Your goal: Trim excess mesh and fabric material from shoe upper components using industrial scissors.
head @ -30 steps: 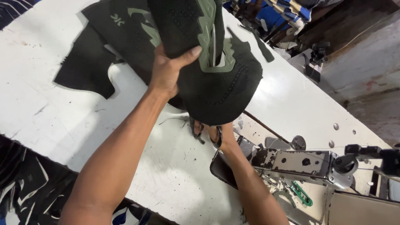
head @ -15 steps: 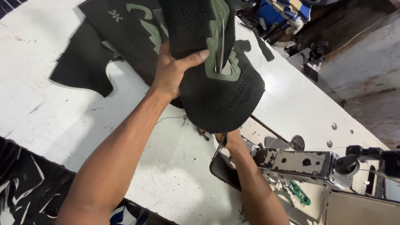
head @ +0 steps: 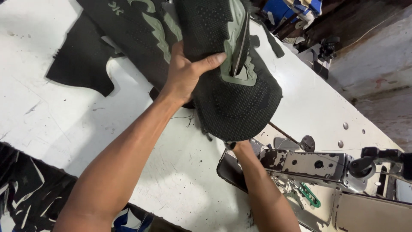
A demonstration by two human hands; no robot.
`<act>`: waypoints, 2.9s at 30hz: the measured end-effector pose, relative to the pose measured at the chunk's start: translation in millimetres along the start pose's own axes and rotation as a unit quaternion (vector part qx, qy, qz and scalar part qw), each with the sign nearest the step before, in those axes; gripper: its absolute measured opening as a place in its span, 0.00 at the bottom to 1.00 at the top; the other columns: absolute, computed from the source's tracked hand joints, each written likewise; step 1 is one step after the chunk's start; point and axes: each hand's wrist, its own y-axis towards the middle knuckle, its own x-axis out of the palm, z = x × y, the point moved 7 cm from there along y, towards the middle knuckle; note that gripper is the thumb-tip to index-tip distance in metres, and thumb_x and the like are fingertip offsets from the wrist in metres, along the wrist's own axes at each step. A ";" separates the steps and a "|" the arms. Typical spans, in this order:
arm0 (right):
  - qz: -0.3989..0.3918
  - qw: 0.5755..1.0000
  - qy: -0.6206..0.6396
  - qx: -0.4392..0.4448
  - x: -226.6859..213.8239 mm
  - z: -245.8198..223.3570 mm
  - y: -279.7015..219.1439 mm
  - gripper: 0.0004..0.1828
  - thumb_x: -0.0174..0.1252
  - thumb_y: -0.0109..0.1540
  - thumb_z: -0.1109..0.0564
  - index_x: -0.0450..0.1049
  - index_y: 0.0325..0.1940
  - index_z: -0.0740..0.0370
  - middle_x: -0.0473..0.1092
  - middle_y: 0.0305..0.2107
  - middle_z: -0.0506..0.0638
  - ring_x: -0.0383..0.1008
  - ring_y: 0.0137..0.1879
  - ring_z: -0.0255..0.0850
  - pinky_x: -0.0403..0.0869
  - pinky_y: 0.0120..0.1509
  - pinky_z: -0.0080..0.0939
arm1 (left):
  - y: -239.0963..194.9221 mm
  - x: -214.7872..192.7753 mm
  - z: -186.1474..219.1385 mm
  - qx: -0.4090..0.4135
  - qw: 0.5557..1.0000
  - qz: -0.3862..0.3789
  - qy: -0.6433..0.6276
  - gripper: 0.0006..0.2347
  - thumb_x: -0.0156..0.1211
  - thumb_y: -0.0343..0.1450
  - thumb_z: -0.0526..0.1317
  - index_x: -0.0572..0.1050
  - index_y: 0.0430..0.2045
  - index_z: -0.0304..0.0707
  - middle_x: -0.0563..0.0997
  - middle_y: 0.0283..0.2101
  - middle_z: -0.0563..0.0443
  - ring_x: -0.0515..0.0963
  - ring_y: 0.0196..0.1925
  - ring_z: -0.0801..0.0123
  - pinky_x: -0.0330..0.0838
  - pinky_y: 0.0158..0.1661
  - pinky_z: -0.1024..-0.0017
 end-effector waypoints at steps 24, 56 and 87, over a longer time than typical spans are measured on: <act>-0.187 0.969 -0.010 -0.163 54.5 -48.1 -59.3 0.18 0.61 0.63 0.59 0.74 0.56 0.68 0.75 0.46 0.57 0.73 0.43 0.41 0.74 0.43 0.39 | 4.8 -13.5 -0.7 -0.009 0.995 -0.001 -0.101 0.07 0.72 0.67 0.34 0.80 0.35 0.41 0.85 0.38 0.55 0.83 0.41 0.72 0.80 0.49 0.69; -0.174 0.952 -0.075 -0.241 -72.9 7.4 -17.2 0.22 0.61 0.63 0.58 0.71 0.60 0.67 0.75 0.47 0.56 0.74 0.46 0.40 0.75 0.47 0.39 | 1.9 4.2 21.2 -0.034 0.990 -0.092 -0.100 0.13 0.66 0.65 0.34 0.79 0.44 0.35 0.85 0.41 0.48 0.87 0.40 0.66 0.86 0.47 0.65; -0.162 0.928 -0.134 -0.306 -95.0 -42.4 -60.9 0.26 0.61 0.63 0.57 0.68 0.64 0.67 0.75 0.49 0.56 0.75 0.48 0.40 0.76 0.52 0.39 | 3.4 -13.0 -6.7 -0.064 0.996 -0.023 -0.059 0.15 0.72 0.64 0.33 0.76 0.43 0.40 0.81 0.42 0.53 0.82 0.48 0.67 0.82 0.52 0.67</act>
